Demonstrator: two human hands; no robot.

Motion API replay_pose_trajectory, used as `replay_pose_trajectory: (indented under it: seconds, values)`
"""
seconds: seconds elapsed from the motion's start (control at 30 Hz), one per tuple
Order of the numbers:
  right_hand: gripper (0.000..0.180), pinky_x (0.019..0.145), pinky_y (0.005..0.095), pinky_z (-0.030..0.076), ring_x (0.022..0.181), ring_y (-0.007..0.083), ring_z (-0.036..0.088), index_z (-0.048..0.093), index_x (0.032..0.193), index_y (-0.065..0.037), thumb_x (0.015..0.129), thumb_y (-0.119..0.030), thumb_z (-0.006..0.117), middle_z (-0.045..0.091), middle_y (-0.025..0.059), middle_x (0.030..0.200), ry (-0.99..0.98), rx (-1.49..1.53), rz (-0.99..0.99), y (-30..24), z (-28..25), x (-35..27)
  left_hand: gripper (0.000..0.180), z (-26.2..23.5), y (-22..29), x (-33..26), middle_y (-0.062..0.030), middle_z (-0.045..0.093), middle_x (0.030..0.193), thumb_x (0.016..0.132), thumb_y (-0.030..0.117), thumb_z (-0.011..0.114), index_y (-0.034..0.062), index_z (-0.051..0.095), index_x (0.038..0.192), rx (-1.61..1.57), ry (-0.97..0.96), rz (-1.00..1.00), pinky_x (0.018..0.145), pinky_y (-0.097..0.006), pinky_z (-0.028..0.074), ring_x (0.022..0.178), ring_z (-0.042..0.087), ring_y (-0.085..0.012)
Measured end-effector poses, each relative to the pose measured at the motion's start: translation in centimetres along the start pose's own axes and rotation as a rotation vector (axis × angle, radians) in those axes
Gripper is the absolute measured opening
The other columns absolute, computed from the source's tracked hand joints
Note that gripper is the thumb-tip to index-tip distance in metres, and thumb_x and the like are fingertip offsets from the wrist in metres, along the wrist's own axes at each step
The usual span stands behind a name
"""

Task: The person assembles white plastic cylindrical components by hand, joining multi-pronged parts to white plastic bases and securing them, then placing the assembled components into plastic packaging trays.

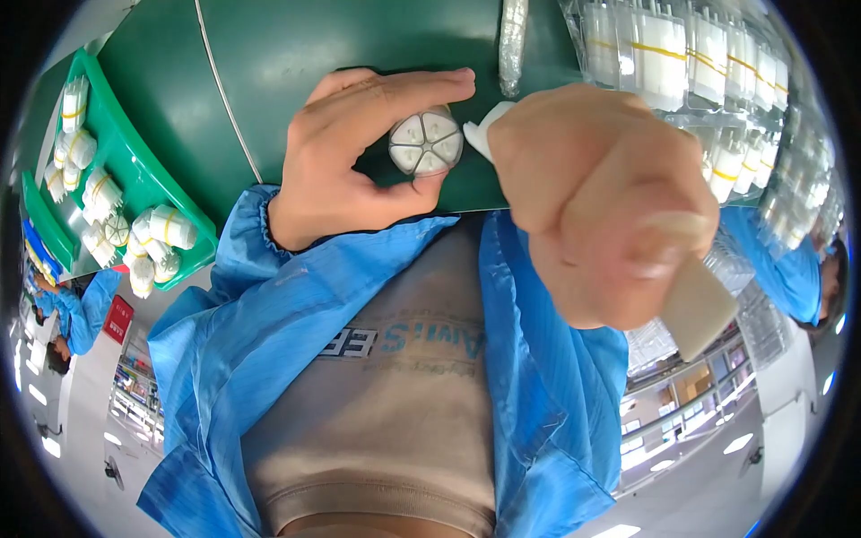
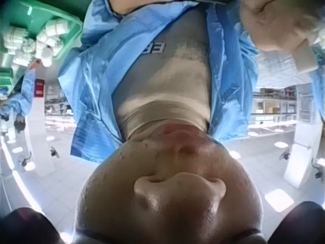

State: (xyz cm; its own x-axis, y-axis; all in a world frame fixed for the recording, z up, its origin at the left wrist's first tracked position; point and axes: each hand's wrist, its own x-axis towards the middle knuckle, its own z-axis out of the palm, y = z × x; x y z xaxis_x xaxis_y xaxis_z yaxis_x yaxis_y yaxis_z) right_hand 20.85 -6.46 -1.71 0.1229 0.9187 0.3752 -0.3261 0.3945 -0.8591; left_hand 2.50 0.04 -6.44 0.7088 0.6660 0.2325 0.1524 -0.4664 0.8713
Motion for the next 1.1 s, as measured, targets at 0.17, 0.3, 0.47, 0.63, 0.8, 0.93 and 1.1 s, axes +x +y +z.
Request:
replay_pose_trajectory:
  seconds: [0.17,0.3,0.47,0.63,0.8,0.93,1.1]
  values:
    - [0.046,0.035,0.0303,0.027,0.036,0.0121,0.035,0.044,0.073,-0.012,0.109,-0.040,0.036,0.046,0.0000,0.057,-0.001,-0.073,0.009,-0.2,0.2,0.5,0.054,0.3,-0.1,0.1,-0.0029,0.074,0.119,0.062,0.013,0.072,0.0107,0.072,0.116,-0.015,0.028,0.014,0.085,-0.028,0.046,0.099,0.072,-0.0170]
    - [0.045,0.035,0.0297,0.027,0.037,0.0117,0.035,0.045,0.074,-0.012,0.109,-0.039,0.036,0.047,-0.0001,0.057,-0.022,-0.046,0.003,0.0,0.1,0.6,0.055,0.3,-0.1,0.1,-0.0037,0.074,0.119,0.061,0.015,0.070,0.0101,0.071,0.116,-0.007,0.018,0.014,0.086,-0.029,0.047,0.099,0.072,-0.0184]
    - [0.045,0.035,0.0291,0.028,0.037,0.0112,0.034,0.045,0.074,-0.012,0.109,-0.038,0.036,0.047,-0.0001,0.058,-0.044,-0.022,-0.006,0.3,-0.1,0.8,0.055,0.3,-0.3,0.2,-0.0045,0.075,0.116,0.061,0.015,0.069,0.0091,0.071,0.116,-0.021,0.012,0.033,0.086,-0.030,0.047,0.099,0.072,-0.0196]
    - [0.045,0.035,0.0295,0.028,0.036,0.0116,0.035,0.045,0.074,-0.011,0.109,-0.039,0.038,0.047,0.0000,0.057,-0.113,-0.070,0.046,0.0,0.4,1.5,0.054,0.5,-0.5,0.1,-0.0044,0.075,0.116,0.062,0.016,0.068,0.0088,0.071,0.115,-0.003,0.015,0.036,0.086,-0.030,0.047,0.100,0.072,-0.0201]
    - [0.046,0.035,0.0299,0.028,0.035,0.0119,0.036,0.045,0.074,-0.011,0.108,-0.041,0.041,0.048,0.0002,0.056,-0.175,-0.174,0.102,-1.1,1.1,2.2,0.052,0.3,-0.5,0.3,-0.0037,0.074,0.113,0.062,0.018,0.066,0.0089,0.071,0.113,-0.007,-0.003,0.076,0.088,-0.032,0.046,0.105,0.070,-0.0229]
    - [0.045,0.035,0.0304,0.027,0.035,0.0115,0.036,0.045,0.073,-0.010,0.108,-0.037,0.043,0.049,0.0007,0.055,-0.172,-0.267,0.092,-0.8,1.3,1.9,0.053,-0.1,-0.2,0.3,-0.0029,0.074,0.113,0.061,0.019,0.067,0.0089,0.071,0.113,0.031,-0.063,0.054,0.087,-0.033,0.045,0.108,0.069,-0.0240]
    - [0.041,0.035,0.0307,0.025,0.037,0.0118,0.035,0.045,0.073,-0.009,0.107,-0.030,0.046,0.048,0.0020,0.054,-0.072,-0.452,0.054,-0.3,3.3,1.9,0.053,0.4,-0.4,0.3,0.0001,0.074,0.112,0.053,0.015,0.064,0.0124,0.070,0.106,-0.016,-0.030,0.055,0.083,-0.035,0.044,0.106,0.067,-0.0209]
